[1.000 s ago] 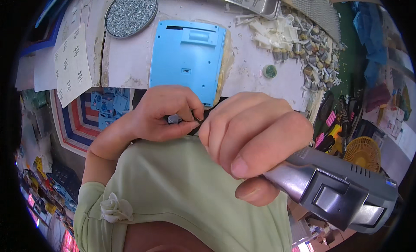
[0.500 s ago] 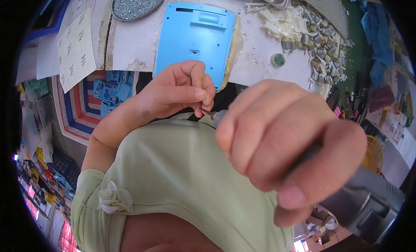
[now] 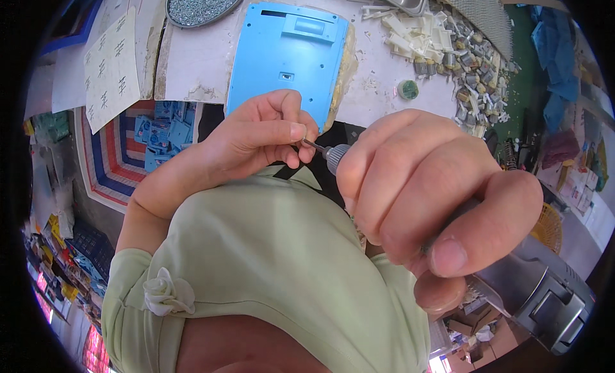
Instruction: Assembling a blue plastic electronic device by fastening screws and soldering internal wiring.
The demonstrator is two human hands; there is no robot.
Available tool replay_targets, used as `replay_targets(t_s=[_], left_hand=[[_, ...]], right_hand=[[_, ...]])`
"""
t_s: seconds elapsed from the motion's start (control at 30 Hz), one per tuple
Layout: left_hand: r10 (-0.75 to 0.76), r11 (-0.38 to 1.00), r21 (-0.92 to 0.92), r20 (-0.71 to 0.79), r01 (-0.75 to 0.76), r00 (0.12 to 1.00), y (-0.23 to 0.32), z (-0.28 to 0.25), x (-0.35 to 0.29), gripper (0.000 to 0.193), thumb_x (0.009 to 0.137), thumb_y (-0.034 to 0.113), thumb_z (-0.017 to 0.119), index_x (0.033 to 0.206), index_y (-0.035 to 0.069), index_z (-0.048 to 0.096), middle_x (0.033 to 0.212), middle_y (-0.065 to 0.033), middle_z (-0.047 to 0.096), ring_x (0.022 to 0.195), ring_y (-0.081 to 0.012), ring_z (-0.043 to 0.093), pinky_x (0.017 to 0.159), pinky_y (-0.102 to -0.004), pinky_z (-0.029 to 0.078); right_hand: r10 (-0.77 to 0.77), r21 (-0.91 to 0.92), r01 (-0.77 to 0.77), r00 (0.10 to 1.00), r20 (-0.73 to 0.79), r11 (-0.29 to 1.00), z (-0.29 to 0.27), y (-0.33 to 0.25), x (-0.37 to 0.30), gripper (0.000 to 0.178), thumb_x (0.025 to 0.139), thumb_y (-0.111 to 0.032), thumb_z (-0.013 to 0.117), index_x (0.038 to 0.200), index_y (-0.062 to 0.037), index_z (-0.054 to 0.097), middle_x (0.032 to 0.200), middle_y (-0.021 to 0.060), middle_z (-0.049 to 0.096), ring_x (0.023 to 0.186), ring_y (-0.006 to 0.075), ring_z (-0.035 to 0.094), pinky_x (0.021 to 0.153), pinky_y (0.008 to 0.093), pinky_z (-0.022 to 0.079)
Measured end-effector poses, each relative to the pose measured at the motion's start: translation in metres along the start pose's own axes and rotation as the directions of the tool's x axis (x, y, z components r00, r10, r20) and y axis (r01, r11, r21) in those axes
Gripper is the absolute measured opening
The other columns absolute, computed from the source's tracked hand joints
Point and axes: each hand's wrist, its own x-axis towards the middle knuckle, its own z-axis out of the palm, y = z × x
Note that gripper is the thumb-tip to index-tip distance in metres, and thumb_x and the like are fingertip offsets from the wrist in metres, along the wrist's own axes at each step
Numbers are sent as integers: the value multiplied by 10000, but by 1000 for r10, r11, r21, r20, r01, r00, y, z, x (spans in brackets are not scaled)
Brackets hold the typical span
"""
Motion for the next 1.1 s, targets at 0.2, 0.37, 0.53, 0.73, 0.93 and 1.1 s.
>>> replay_targets(t_s=[0.2,0.37,0.53,0.73,0.93,1.1], left_hand=[[-7,1000,-29,-30,6,1000,1,2,-2,195,993,99,647,854,66,515,970,-110,632,880,-153,696,696,-220,597],[-4,1000,-6,-68,4,998,1,3,-3,192,999,96,636,852,69,516,981,-103,631,901,-146,689,700,-215,589],[22,999,32,-88,-20,996,0,5,-4,193,1000,100,637,852,70,517,982,-102,639,900,-149,689,709,-229,588],[121,972,213,-93,-99,988,2,5,-7,128,989,71,645,901,36,558,1022,-127,672,910,-179,709,731,-256,588],[633,-313,894,448,-321,631,37,-19,-2,102,878,14,716,967,13,667,1100,-131,730,978,-264,714,880,-389,572],[465,-526,781,596,-337,655,34,-38,15,159,815,74,757,916,50,636,1150,-79,715,1172,-303,648,1063,-520,474]], right_hand=[[15,-70,-15,1000,0,997,4,-1,0,273,922,-308,766,1071,-172,582,675,-70,615,510,44,539,506,198,433],[26,-152,-25,1000,5,988,7,-3,1,271,932,-319,749,1079,-173,574,675,-69,611,516,49,544,529,220,445],[34,-206,-29,999,21,978,8,-5,-1,287,938,-340,739,1092,-174,561,676,-69,606,517,60,544,569,255,474],[29,-183,-26,999,15,983,8,-2,-1,306,939,-346,732,1106,-170,547,657,-63,579,507,62,529,564,263,476],[35,-286,-70,991,-128,956,5,6,-26,309,944,-302,728,1087,-123,521,636,-16,556,500,127,511,525,308,451],[79,-249,-130,976,-205,960,8,32,-44,295,931,-195,748,1050,-66,510,626,33,555,516,182,533,532,343,466]])
